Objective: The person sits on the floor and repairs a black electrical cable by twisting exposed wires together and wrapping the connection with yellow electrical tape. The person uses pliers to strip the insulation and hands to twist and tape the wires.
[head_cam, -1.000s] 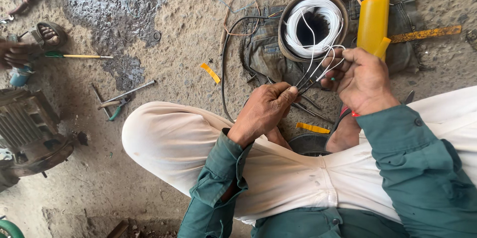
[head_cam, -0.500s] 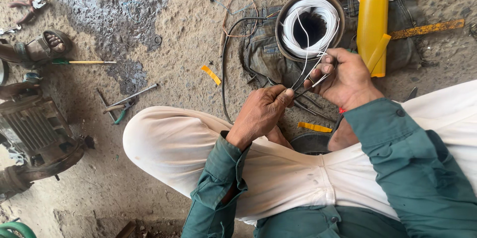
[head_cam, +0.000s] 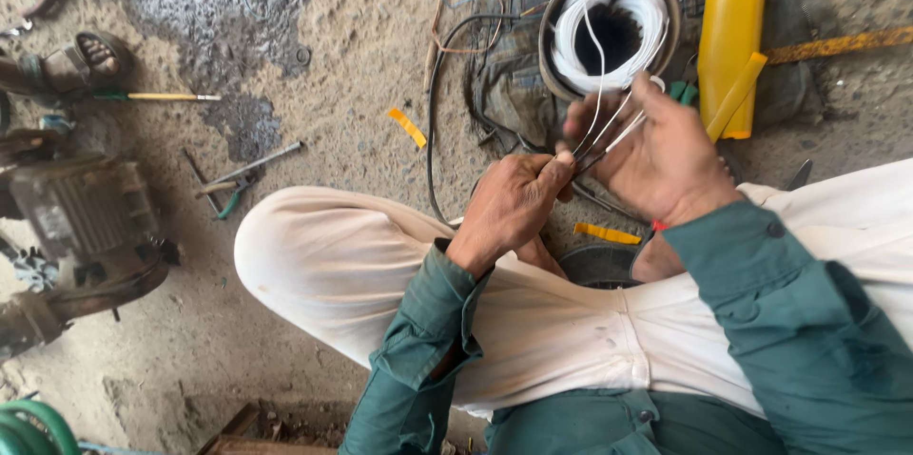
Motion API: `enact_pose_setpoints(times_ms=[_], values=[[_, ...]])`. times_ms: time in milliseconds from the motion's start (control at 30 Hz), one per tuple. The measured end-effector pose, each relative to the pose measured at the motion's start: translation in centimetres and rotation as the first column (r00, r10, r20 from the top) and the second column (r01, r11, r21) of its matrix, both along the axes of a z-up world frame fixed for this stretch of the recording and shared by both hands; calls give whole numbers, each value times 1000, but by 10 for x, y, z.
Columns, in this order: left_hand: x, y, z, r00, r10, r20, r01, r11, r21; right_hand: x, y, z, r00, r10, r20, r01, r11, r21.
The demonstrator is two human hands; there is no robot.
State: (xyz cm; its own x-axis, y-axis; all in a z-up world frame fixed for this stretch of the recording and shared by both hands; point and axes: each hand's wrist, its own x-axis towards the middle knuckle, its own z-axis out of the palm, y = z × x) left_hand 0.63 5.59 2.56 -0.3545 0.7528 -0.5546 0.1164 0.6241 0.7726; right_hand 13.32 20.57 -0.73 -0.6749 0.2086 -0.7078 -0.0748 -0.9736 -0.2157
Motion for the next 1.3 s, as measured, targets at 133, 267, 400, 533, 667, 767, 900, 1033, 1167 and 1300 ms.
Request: enact_pose_setpoints(times_ms=[133, 267, 400, 533, 667, 767, 900, 1033, 1167, 1300], values=[[-3, -1, -1, 935, 233, 267, -197, 968, -154, -6, 5, -4, 998, 27, -52, -27, 1000, -6], [-6, -2, -2, 904, 266, 335, -255, 964, -78, 5, 0, -13, 984, 126, 124, -129, 992, 13], [-7, -2, -14, 836, 274, 476, -234, 962, -142, 18, -11, -23, 991, 28, -128, -21, 998, 51], [-3, 2, -23, 820, 245, 517, -157, 965, -209, 7, -12, -17, 999, -35, -31, 35, 999, -19], [-4, -1, -23, 825, 252, 505, -195, 967, -163, -9, -9, -14, 997, -82, -14, 79, 985, -152], [-12, -14, -11, 917, 202, 345, -199, 979, -45, -12, -5, -20, 985, -151, -81, 132, 969, -208], [-9, -39, 14, 999, 29, 19, -31, 994, 105, -11, -8, -32, 956, -183, -231, 132, 967, -218], [8, -46, 22, 974, -34, -224, 68, 987, 148, -13, -10, -28, 951, -216, -222, 170, 963, -207], [17, -40, 26, 868, -61, -492, 142, 981, 129, -17, -14, -3, 974, -219, -57, 204, 958, -200], [16, -39, 33, 781, -31, -623, 235, 940, 247, -20, -22, 14, 988, -155, -25, 148, 975, -164]])
